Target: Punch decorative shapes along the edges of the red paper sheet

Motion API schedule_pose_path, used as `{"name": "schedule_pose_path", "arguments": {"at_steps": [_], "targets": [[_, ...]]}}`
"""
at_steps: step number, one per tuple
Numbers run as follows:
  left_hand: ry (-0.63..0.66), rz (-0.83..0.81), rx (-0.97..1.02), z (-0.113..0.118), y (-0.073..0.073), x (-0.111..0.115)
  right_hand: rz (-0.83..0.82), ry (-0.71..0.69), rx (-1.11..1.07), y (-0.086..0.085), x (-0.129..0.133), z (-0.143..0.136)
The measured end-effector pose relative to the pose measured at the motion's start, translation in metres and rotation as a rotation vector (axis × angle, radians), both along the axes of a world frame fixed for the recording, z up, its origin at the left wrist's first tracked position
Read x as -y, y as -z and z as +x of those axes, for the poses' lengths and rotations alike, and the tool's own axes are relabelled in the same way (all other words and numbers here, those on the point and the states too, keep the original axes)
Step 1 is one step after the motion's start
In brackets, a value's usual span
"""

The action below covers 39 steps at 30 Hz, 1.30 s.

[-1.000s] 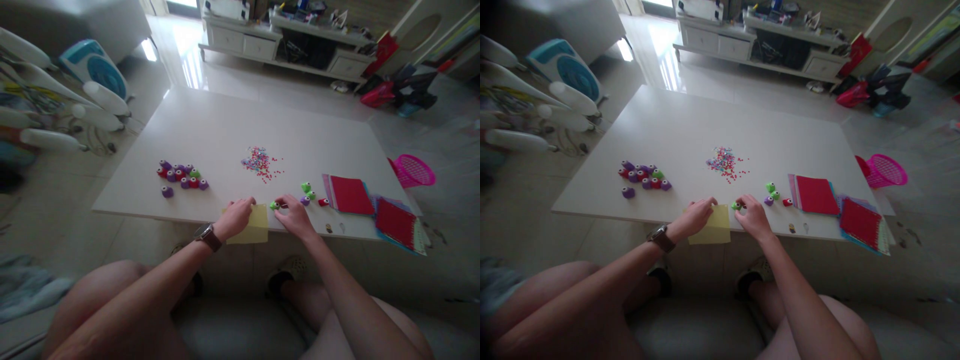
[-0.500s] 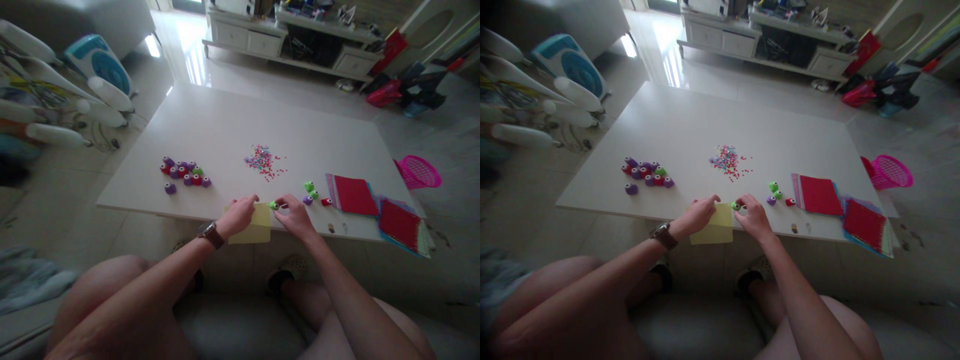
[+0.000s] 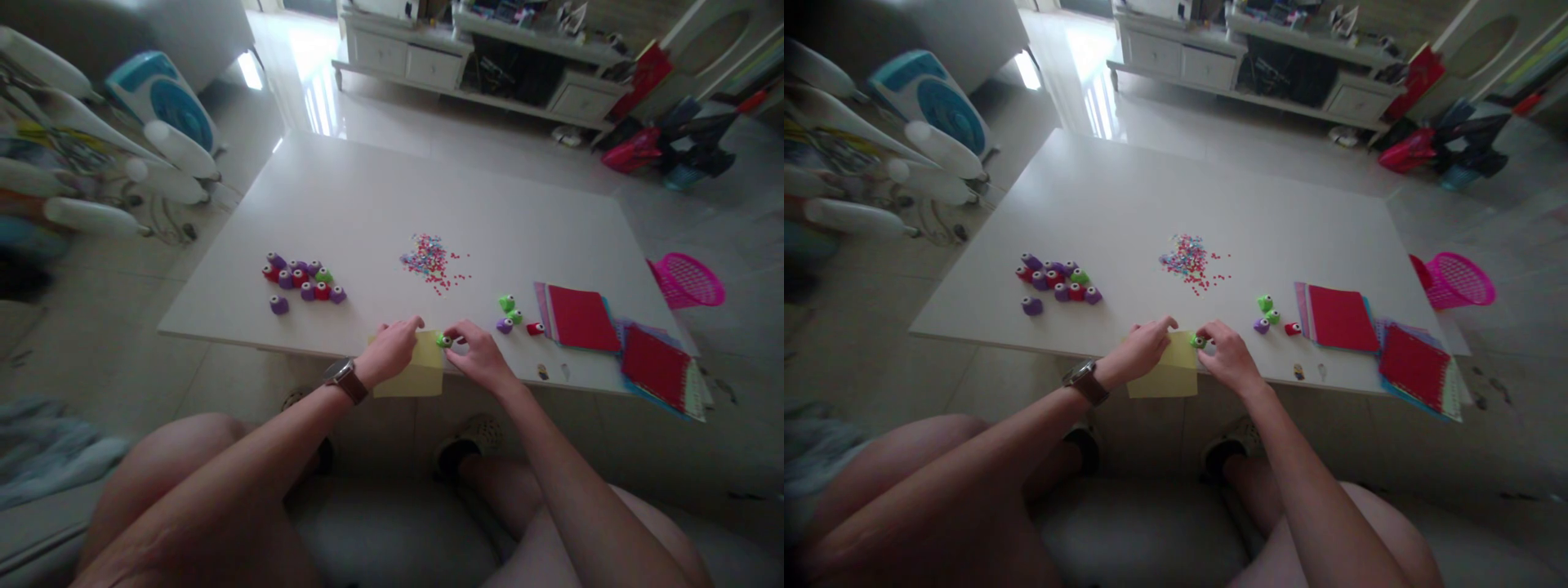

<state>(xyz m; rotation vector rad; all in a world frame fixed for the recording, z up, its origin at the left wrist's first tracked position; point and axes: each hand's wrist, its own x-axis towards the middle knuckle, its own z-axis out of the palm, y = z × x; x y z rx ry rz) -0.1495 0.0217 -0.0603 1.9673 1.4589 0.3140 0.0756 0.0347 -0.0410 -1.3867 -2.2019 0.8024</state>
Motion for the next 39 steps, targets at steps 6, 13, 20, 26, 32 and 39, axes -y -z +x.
{"name": "schedule_pose_path", "arguments": {"at_steps": [6,13,20,26,32,39], "targets": [[0.042,0.051,-0.033,0.0,-0.002,0.004,-0.113,-0.011,0.009,0.001,0.002,-0.002],[0.082,0.135,-0.128,0.002,-0.014,0.008,-0.257,0.135,-0.052,0.003,0.0,-0.003],[0.101,0.079,-0.145,0.006,-0.017,0.009,-0.372,0.173,-0.074,0.005,-0.003,0.001],[0.098,0.094,-0.144,0.005,-0.012,0.008,-0.448,0.2,-0.057,0.001,-0.004,0.003],[0.096,0.084,-0.133,0.004,-0.011,0.007,-0.418,0.179,-0.078,0.003,-0.003,0.002],[0.1,0.088,-0.135,0.005,-0.011,0.007,-0.371,0.185,-0.098,0.007,-0.003,-0.002]]}}
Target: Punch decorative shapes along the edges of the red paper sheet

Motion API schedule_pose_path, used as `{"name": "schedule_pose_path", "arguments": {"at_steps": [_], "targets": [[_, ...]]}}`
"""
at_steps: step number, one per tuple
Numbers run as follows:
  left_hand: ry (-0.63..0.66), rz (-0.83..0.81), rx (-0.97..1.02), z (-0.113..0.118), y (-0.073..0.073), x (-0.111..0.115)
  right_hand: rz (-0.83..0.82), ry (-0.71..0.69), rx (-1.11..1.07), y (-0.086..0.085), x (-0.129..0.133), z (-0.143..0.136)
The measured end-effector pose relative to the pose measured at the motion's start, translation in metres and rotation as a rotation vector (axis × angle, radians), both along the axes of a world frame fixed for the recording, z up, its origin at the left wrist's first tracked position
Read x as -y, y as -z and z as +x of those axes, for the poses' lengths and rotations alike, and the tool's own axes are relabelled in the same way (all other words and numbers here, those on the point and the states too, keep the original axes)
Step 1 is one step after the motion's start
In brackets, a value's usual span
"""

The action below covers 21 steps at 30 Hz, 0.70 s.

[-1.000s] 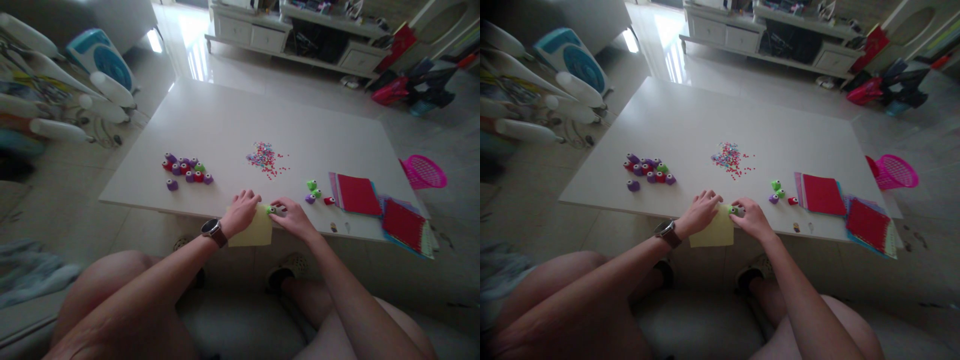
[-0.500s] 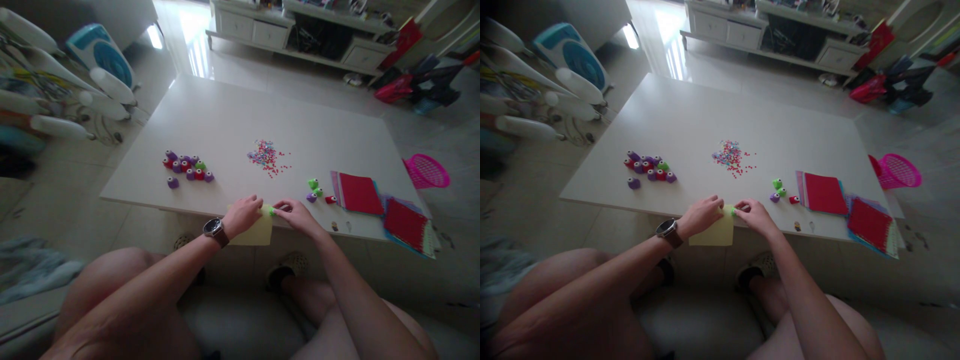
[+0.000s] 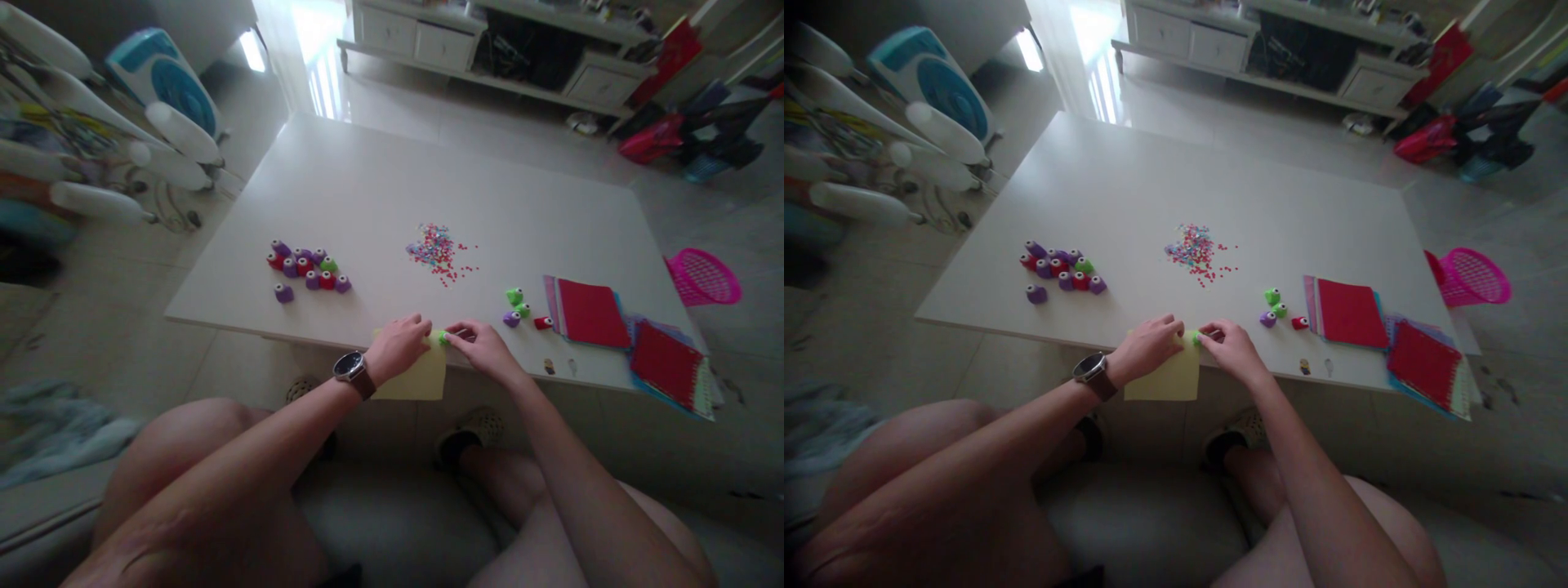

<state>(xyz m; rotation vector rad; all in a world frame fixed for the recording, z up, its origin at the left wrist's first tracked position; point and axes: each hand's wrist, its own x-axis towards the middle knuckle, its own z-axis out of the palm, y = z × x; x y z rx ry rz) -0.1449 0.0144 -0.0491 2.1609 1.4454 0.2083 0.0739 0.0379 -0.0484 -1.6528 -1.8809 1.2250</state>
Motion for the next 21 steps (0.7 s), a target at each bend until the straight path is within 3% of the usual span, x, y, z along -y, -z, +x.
{"name": "schedule_pose_path", "arguments": {"at_steps": [14,21], "targets": [[0.018,0.001,0.009,0.0,0.0,0.0,0.004,0.034,0.006,0.004,-0.003,-0.004],[0.156,0.081,-0.038,-0.005,0.007,0.004,-0.064,0.115,0.148,-0.001,-0.01,-0.017]]}}
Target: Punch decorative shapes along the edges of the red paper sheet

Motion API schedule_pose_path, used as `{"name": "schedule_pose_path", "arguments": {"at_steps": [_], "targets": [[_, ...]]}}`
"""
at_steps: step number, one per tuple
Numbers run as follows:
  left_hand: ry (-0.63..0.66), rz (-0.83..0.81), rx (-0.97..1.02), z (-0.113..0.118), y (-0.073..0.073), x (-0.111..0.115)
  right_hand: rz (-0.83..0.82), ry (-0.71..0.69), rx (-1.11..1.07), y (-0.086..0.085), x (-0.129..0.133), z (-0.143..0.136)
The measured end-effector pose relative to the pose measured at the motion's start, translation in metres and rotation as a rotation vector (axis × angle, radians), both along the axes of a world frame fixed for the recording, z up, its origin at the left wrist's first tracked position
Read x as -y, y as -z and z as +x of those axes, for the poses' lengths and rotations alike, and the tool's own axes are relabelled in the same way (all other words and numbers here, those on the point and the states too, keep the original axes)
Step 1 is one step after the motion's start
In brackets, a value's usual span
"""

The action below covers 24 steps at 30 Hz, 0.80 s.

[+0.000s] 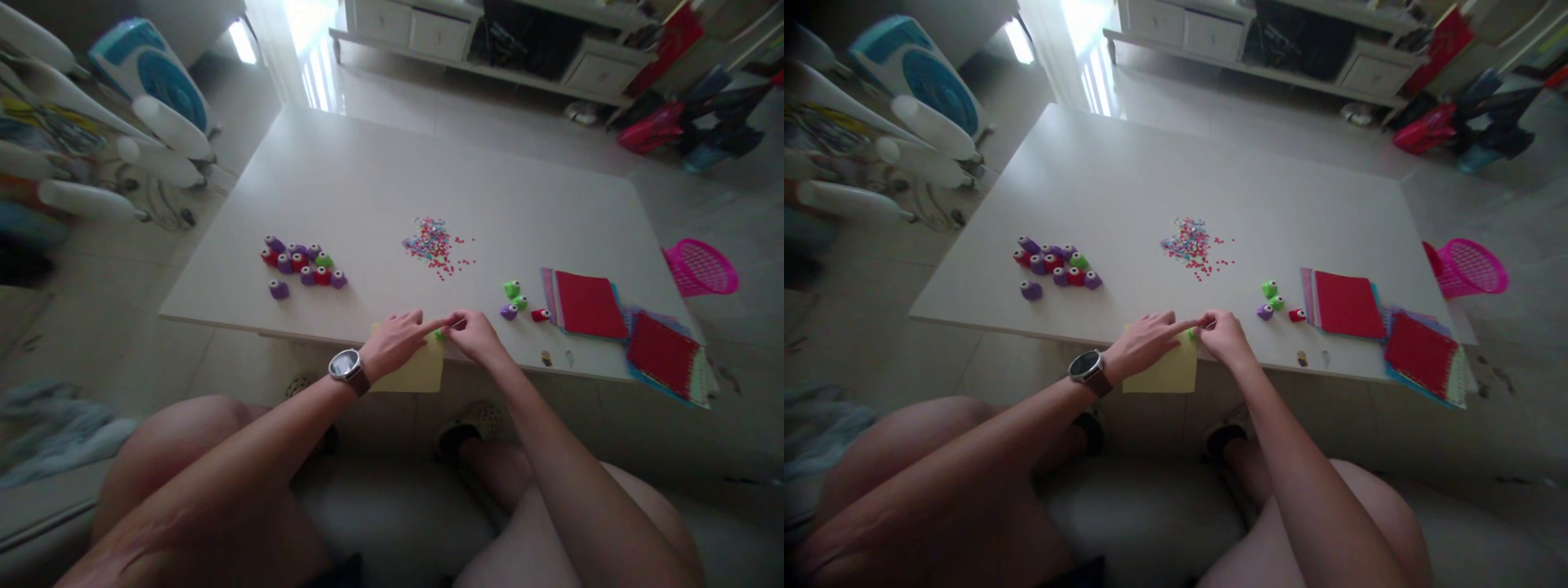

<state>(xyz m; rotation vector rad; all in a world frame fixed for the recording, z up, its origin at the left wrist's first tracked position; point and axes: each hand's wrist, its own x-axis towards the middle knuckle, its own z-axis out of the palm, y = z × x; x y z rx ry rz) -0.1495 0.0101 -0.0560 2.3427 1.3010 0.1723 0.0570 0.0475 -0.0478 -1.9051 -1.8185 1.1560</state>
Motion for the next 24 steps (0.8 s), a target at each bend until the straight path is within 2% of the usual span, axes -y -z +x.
{"name": "schedule_pose_path", "arguments": {"at_steps": [10,16,20,24], "targets": [[0.015,0.042,-0.009,-0.002,0.005,0.002,-0.096,0.016,0.016,0.007,-0.01,-0.006],[0.016,0.065,-0.039,-0.001,0.004,0.003,-0.073,0.03,0.032,0.008,-0.007,-0.01],[0.005,0.051,-0.071,0.0,0.003,0.004,-0.1,0.026,-0.078,0.006,-0.007,0.002],[-0.042,0.04,-0.062,-0.002,0.0,0.003,0.006,0.087,-0.038,0.004,-0.01,0.017]]}}
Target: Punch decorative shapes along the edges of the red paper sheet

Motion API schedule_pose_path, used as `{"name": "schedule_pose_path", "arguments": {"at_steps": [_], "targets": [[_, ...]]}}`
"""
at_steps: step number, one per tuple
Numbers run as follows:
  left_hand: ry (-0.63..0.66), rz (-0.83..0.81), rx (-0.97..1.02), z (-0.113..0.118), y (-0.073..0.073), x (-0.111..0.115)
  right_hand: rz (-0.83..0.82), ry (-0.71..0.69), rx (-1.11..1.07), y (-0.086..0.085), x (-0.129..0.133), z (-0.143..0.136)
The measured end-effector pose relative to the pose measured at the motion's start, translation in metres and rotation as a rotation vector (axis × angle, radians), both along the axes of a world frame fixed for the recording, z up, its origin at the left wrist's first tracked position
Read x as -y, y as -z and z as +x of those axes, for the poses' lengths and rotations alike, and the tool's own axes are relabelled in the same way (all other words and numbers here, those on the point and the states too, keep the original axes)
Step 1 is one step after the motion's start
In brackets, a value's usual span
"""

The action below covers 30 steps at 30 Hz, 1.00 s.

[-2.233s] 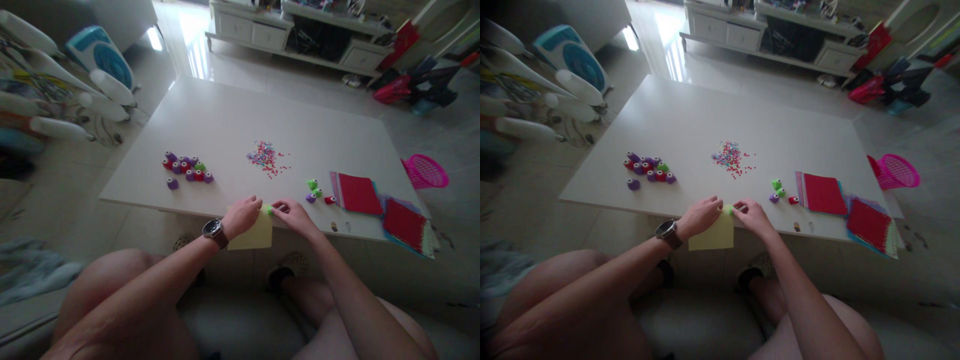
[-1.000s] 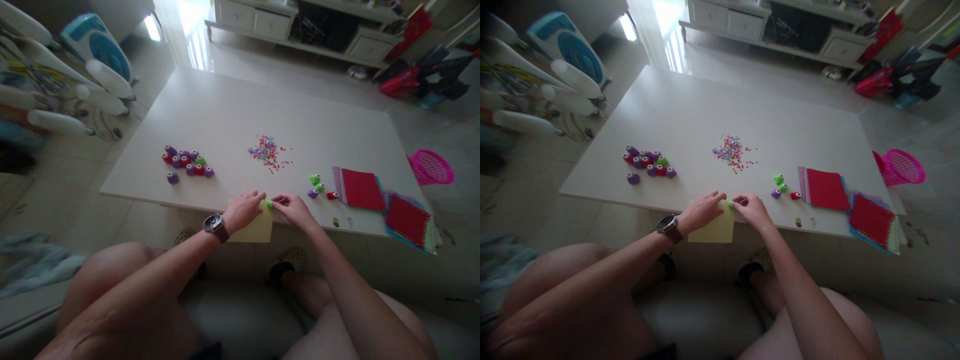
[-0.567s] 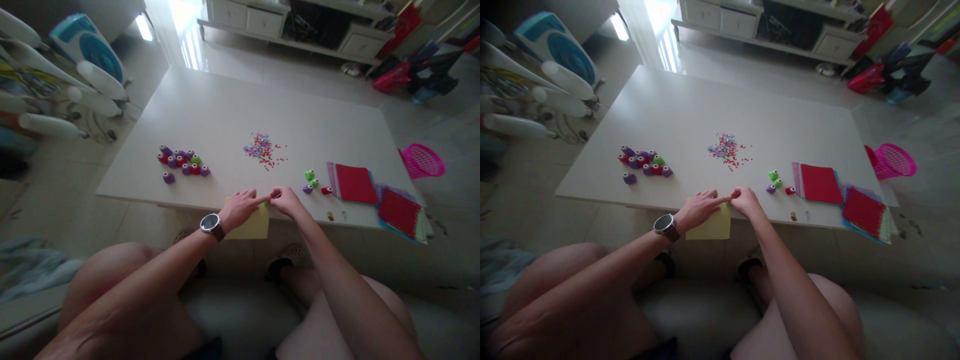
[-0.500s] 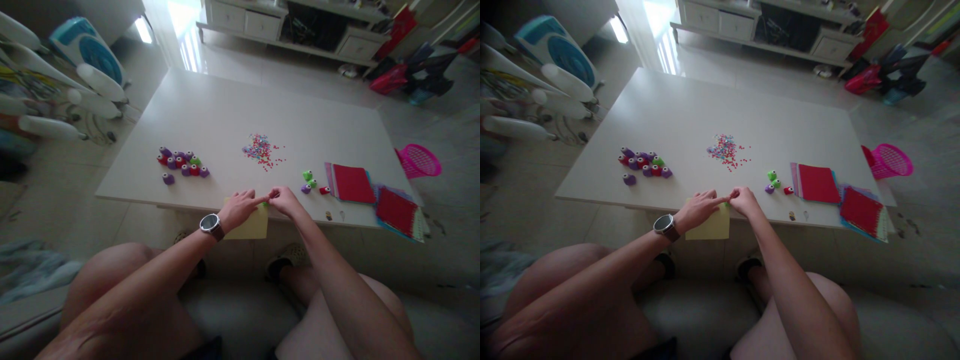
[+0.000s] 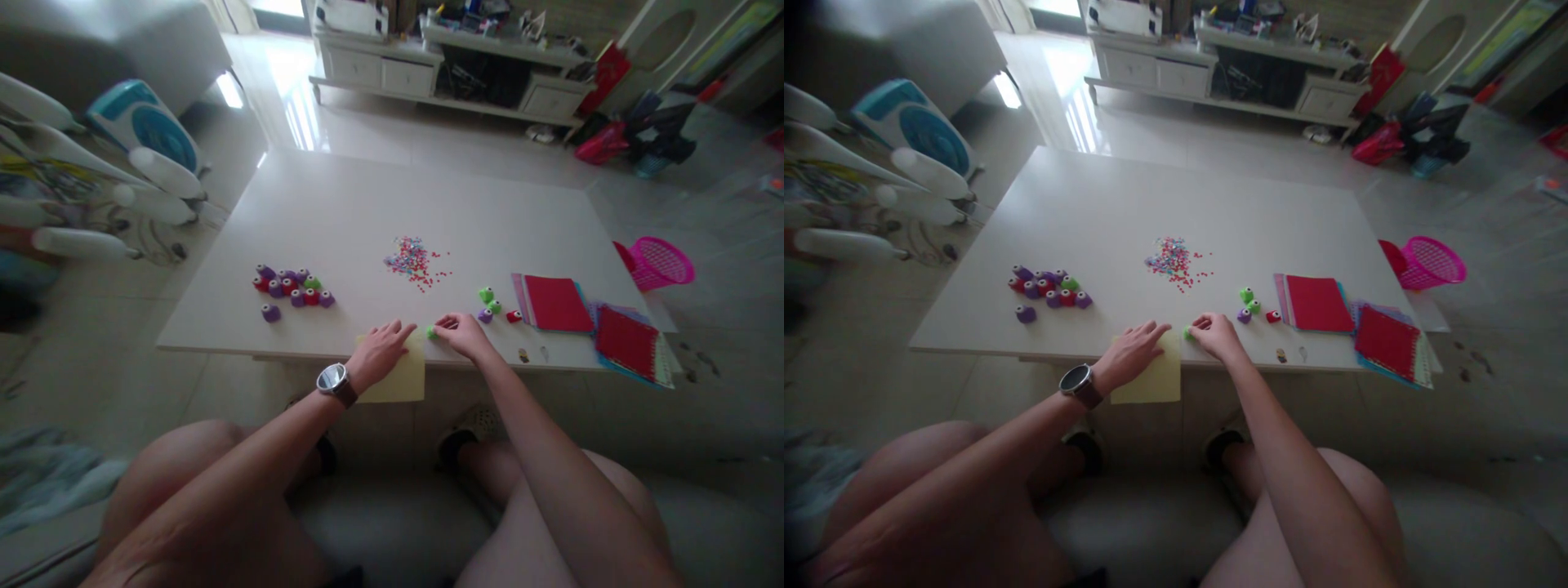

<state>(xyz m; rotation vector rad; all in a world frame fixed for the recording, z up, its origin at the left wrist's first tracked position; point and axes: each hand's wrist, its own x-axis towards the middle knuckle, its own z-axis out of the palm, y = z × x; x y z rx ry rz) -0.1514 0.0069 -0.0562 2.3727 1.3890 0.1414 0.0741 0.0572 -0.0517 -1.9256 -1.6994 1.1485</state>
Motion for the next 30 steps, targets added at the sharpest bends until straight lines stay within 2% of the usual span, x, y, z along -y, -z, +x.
{"name": "schedule_pose_path", "arguments": {"at_steps": [4,9,13,18,22,27,30], "targets": [[-0.023,0.0,-0.022,-0.002,-0.004,-0.002,0.089,0.04,0.067,0.0,0.0,0.006],[-0.015,-0.016,-0.076,0.0,-0.01,0.0,0.227,-0.115,0.109,0.002,0.007,0.008],[-0.03,-0.048,-0.065,-0.001,-0.012,0.002,0.331,-0.154,0.269,-0.003,0.006,0.019],[-0.018,-0.04,-0.069,-0.002,-0.011,0.003,0.312,-0.178,0.466,-0.007,0.003,0.031],[-0.018,-0.024,-0.087,-0.001,-0.01,0.003,0.406,-0.259,0.382,-0.009,0.007,0.022],[-0.022,-0.019,-0.081,-0.001,-0.01,0.003,0.268,-0.302,0.345,-0.011,0.015,0.008],[-0.022,-0.024,-0.066,-0.001,-0.01,0.003,0.273,-0.329,0.338,-0.012,0.016,0.006]]}}
